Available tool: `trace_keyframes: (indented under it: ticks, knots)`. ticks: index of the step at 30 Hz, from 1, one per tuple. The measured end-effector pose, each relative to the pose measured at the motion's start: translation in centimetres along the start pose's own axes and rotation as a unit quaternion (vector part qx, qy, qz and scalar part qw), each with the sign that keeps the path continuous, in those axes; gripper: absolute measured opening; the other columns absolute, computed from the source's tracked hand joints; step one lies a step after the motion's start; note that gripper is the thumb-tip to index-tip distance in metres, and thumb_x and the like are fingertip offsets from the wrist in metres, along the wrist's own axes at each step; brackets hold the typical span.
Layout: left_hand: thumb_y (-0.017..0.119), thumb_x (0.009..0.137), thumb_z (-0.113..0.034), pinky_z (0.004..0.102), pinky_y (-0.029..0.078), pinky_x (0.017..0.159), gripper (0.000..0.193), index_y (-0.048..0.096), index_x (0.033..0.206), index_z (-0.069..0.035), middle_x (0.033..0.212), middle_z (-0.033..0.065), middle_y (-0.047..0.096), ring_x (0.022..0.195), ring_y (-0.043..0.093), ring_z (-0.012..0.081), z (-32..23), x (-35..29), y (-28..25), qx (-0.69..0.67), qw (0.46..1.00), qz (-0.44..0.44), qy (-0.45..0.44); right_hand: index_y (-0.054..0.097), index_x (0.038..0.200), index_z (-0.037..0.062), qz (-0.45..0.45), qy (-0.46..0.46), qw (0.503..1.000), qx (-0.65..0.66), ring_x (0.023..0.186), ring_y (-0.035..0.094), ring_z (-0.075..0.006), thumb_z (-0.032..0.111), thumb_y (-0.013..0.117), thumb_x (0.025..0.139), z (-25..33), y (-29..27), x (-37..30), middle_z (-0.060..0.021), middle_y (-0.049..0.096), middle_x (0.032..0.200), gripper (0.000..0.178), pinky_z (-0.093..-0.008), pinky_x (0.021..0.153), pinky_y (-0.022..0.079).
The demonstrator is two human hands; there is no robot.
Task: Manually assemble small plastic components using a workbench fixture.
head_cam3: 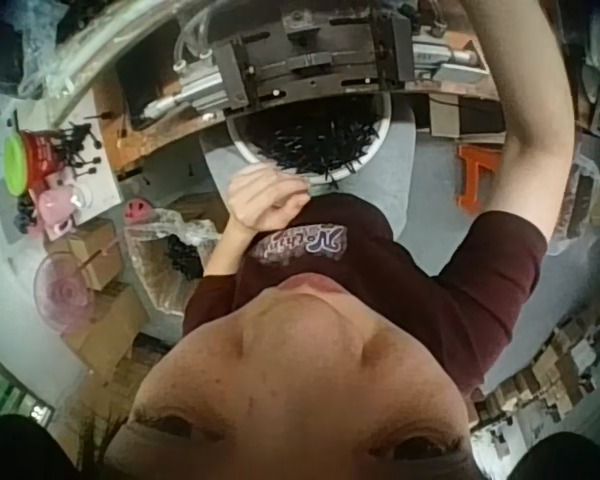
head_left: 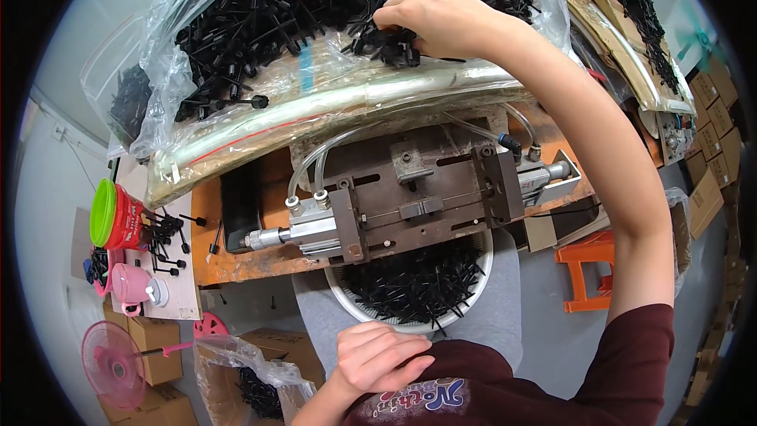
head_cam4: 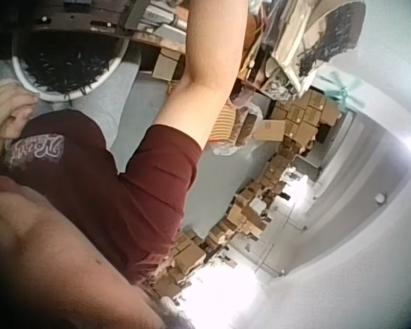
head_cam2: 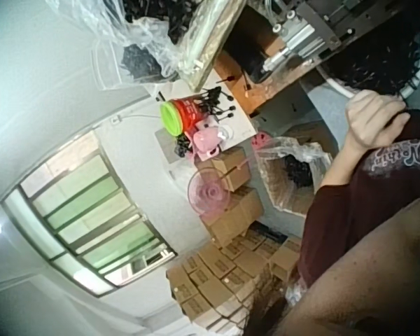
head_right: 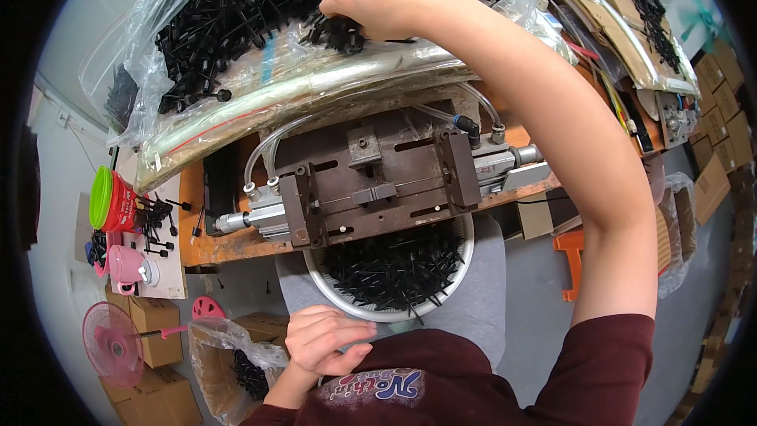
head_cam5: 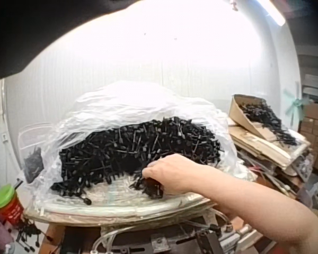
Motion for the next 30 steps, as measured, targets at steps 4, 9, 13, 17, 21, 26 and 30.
trace_keyframes:
  ticks: [4,9,13,17,21,26,30]
  knots:
    - [0.074,0.081,-0.016,0.0248,0.05,0.053,0.012,0.071,0.081,-0.005,0.074,0.0041,0.072,0.058,0.067,0.0155,0.1,0.0,0.2,-0.003,1.0,0.004,-0.001,0.065,0.105,0.0057,0.033,-0.015,0.999,-0.038,0.093,0.066,-0.0296,0.001,0.073,0.07,0.5,-0.2,0.3,-0.007,0.064,0.101,0.036,-0.0405,0.08,0.055]
    - [0.075,0.08,-0.017,0.0241,0.049,0.052,0.012,0.071,0.081,-0.005,0.074,0.0043,0.072,0.058,0.066,0.0149,0.1,-0.1,0.3,-0.003,1.0,0.001,0.008,0.069,0.096,0.0036,-0.03,0.0,0.999,0.032,0.092,0.065,-0.0303,0.007,0.076,0.073,0.3,-0.6,-0.1,-0.0086,0.062,0.096,0.024,-0.0413,0.081,0.055]
    - [0.075,0.08,-0.018,0.0243,0.049,0.053,0.014,0.072,0.083,-0.005,0.076,0.0051,0.073,0.059,0.067,0.0146,0.3,-0.3,0.2,0.001,1.0,0.019,-0.003,0.072,0.092,0.0015,-0.07,0.128,0.965,0.218,0.078,0.06,-0.0196,0.022,0.081,0.075,-1.9,-2.1,-0.1,-0.0069,0.055,0.083,0.028,-0.0333,0.068,0.048]
    - [0.076,0.08,-0.022,0.0246,0.05,0.055,0.022,0.072,0.092,-0.004,0.084,0.0077,0.074,0.064,0.069,0.0162,0.1,0.0,0.2,0.003,1.0,0.009,-0.006,0.07,0.094,-0.0022,-0.073,0.254,0.845,0.465,0.064,0.061,-0.0153,0.014,0.077,0.081,-4.0,-4.0,-1.1,-0.0085,0.068,0.079,0.022,-0.0301,0.06,0.048]
    - [0.077,0.079,-0.024,0.0256,0.051,0.056,0.032,0.07,0.101,-0.002,0.091,0.0106,0.074,0.068,0.07,0.0184,-0.2,0.7,0.1,0.003,1.0,0.011,0.011,0.069,0.092,-0.0025,-0.226,0.281,0.706,0.61,0.064,0.064,-0.0149,0.011,0.078,0.081,-5.7,-3.9,-2.5,-0.0082,0.07,0.081,0.02,-0.032,0.059,0.053]
    - [0.075,0.08,-0.017,0.027,0.052,0.058,0.026,0.07,0.1,-0.001,0.091,0.0126,0.074,0.07,0.07,0.0205,-0.8,3.1,-0.4,0.031,0.998,-0.033,0.037,0.07,0.099,0.0028,-0.283,0.252,0.643,0.665,0.07,0.063,-0.014,0.016,0.077,0.082,-5.1,-3.1,-5.0,-0.0059,0.068,0.092,0.023,-0.0296,0.066,0.053]
    - [0.073,0.076,0.001,0.0317,0.054,0.069,0.032,0.065,0.107,0.001,0.098,0.0163,0.071,0.082,0.069,0.0251,-1.6,5.0,-1.0,0.077,0.989,-0.127,0.021,0.068,0.099,0.002,-0.333,0.218,0.55,0.735,0.073,0.066,-0.0148,0.014,0.075,0.084,2.5,-3.1,-8.2,-0.0042,0.068,0.086,0.02,-0.0318,0.07,0.055]
Point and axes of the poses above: each hand's wrist, its own x-axis towards the middle knuckle, its own y-axis out of the palm, z = x × y, the point moved 4 cm from there along x, towards the middle knuckle
